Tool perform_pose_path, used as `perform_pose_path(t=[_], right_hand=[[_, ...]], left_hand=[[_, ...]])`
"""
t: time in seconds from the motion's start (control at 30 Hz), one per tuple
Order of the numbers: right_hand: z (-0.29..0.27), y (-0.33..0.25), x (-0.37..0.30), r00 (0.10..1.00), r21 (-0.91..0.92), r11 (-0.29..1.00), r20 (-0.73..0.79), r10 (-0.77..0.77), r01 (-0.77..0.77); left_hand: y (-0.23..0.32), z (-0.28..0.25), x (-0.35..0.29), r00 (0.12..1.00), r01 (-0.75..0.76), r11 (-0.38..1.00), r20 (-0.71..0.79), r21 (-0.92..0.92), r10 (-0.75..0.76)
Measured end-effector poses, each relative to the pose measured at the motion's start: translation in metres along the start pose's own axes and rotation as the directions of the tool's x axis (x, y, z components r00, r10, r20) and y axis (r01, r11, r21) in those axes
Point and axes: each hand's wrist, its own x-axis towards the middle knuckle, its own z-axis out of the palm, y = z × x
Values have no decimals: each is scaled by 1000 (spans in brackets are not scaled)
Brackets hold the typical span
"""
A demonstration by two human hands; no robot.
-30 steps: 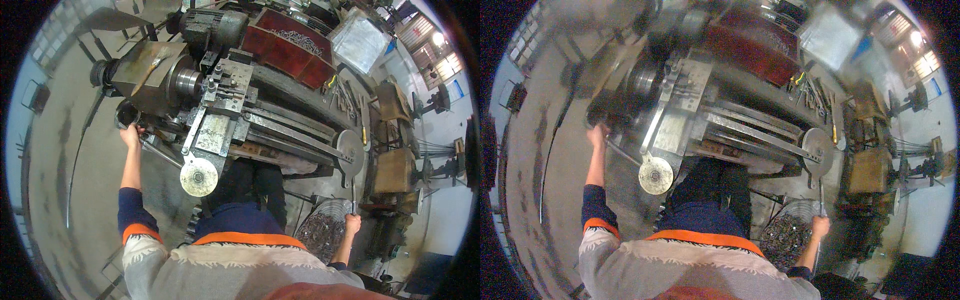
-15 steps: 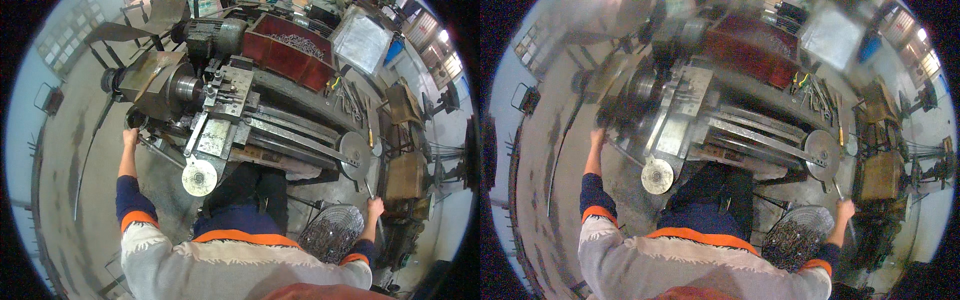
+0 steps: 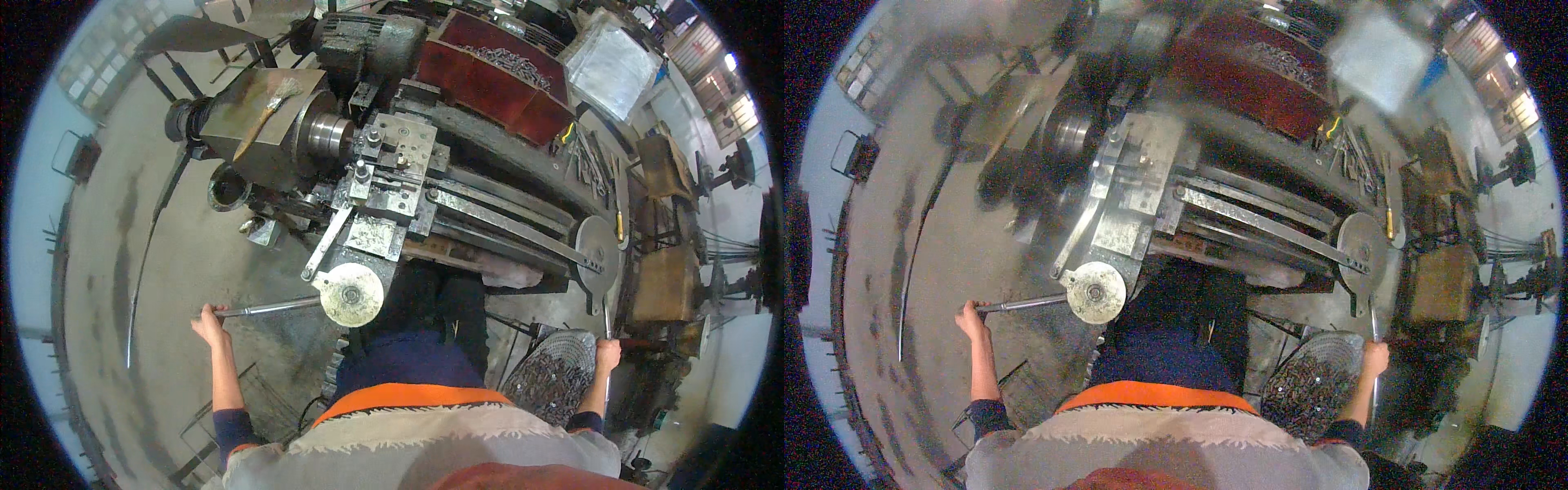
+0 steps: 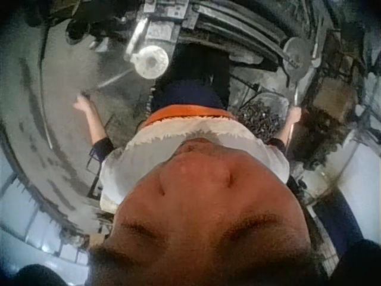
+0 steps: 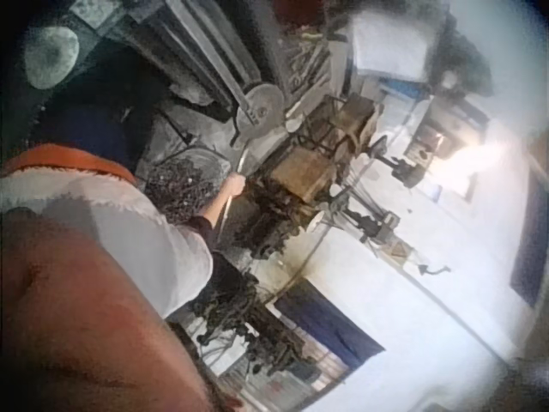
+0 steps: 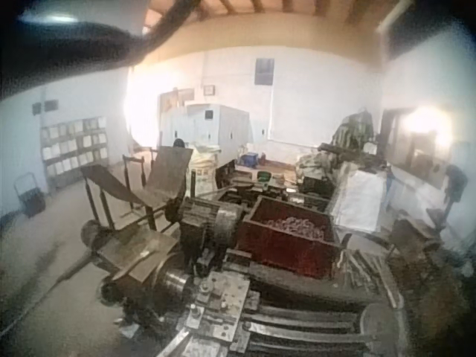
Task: The person operates a metal lathe, repeatedly loading small cylindrical metal pieces into the chuck, adjusting controls, and removing finished pieces. The person places the finished pieces into a metal basket on the floor.
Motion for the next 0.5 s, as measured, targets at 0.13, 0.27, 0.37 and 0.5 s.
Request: perform_pose_path(t=[0.13, 0.27, 0.37, 0.5], right_hand=[[-20, -26, -30, 994, 32, 997, 90, 63, -66], [-33, -39, -49, 990, 91, 990, 96, 99, -108], [-18, -28, -43, 992, 57, 995, 97, 80, -86], [-20, -31, -46, 990, 73, 990, 72, 119, -125]], left_hand=[[-9, 12, 0, 991, -86, 996, -101, 33, 89], [0, 31, 4, 989, -89, 996, -114, 21, 90], [-7, 34, 21, 990, -107, 994, -89, 5, 108], [-3, 44, 18, 985, -145, 988, -92, 43, 149]])
